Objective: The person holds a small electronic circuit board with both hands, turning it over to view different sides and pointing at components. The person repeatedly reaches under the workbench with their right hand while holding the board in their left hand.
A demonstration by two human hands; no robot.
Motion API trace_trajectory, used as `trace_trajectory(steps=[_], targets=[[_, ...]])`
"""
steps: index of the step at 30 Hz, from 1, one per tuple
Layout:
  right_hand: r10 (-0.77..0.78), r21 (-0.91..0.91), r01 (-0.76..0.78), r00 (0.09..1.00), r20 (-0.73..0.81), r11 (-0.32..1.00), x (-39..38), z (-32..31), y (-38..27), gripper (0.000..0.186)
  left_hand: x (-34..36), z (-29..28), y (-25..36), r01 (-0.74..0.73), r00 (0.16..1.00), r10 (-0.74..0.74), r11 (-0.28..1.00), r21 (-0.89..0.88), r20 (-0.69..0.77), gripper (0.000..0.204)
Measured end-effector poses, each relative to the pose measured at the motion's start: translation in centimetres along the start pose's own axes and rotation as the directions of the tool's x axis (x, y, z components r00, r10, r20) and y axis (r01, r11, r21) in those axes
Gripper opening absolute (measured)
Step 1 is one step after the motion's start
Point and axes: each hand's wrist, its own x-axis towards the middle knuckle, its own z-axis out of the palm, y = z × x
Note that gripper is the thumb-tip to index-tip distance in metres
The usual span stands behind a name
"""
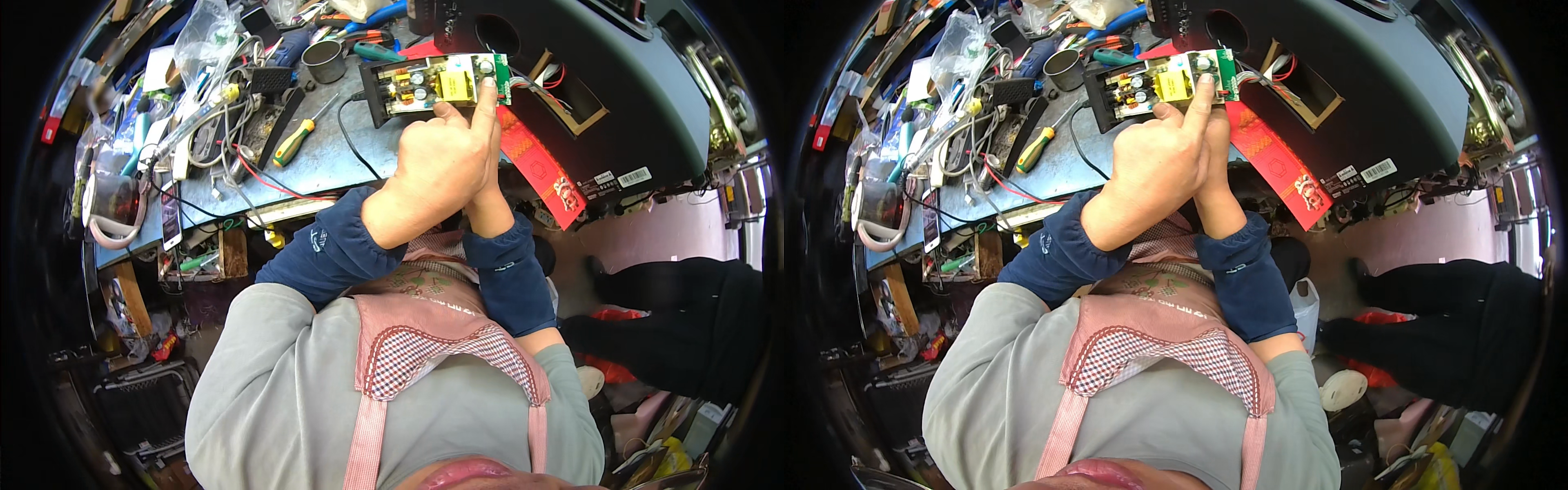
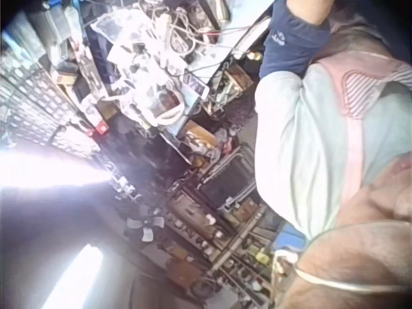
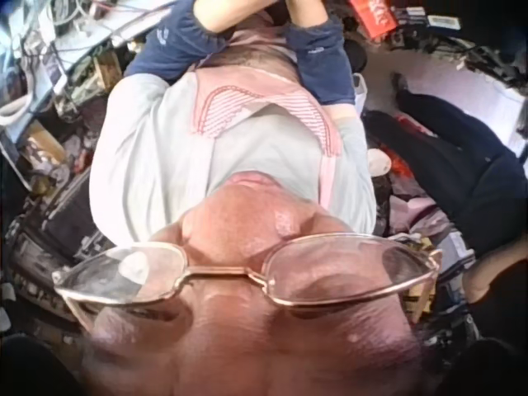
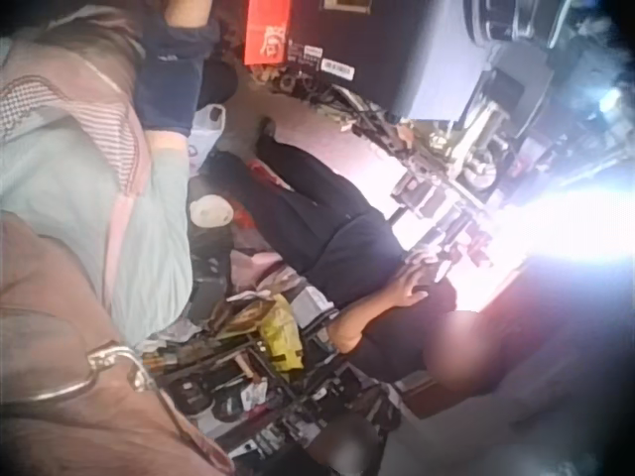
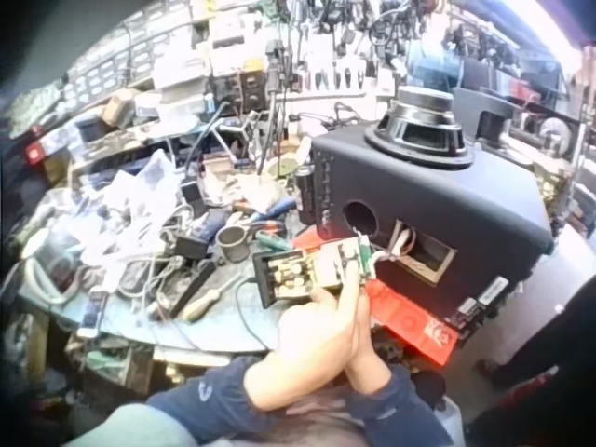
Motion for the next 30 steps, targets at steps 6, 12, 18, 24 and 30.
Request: trace_trajectory(steps=[6,12,18,24,30], targets=[[-0.156,-0.235,0.159,0.987,0.032,0.959,-1.7,-1.0,3.8,0.049,-0.5,0.6,-0.4,-0.024,0.996,0.020,0.998,-0.052,-0.093,0.076],[0.067,-0.317,-0.075,0.997,-0.036,0.945,-1.6,-0.3,2.2,0.071,-0.6,1.2,-0.6,-0.029,0.995,0.018,0.993,-0.114,-0.098,0.075],[0.140,-0.217,-0.147,0.989,-0.050,0.965,-1.2,-0.2,1.8,0.072,-0.4,1.1,-0.6,-0.028,0.995,0.015,0.991,-0.132,-0.096,0.073],[0.147,0.659,-0.241,0.970,0.196,0.712,-0.1,0.2,1.0,0.059,0.8,0.3,-1.0,0.093,0.996,-0.090,0.955,-0.281,0.023,0.084],[0.187,0.271,-0.211,0.976,0.110,0.939,0.4,-0.3,1.0,0.055,1.3,0.0,-1.1,0.087,0.996,-0.075,0.949,-0.302,0.052,0.081]])
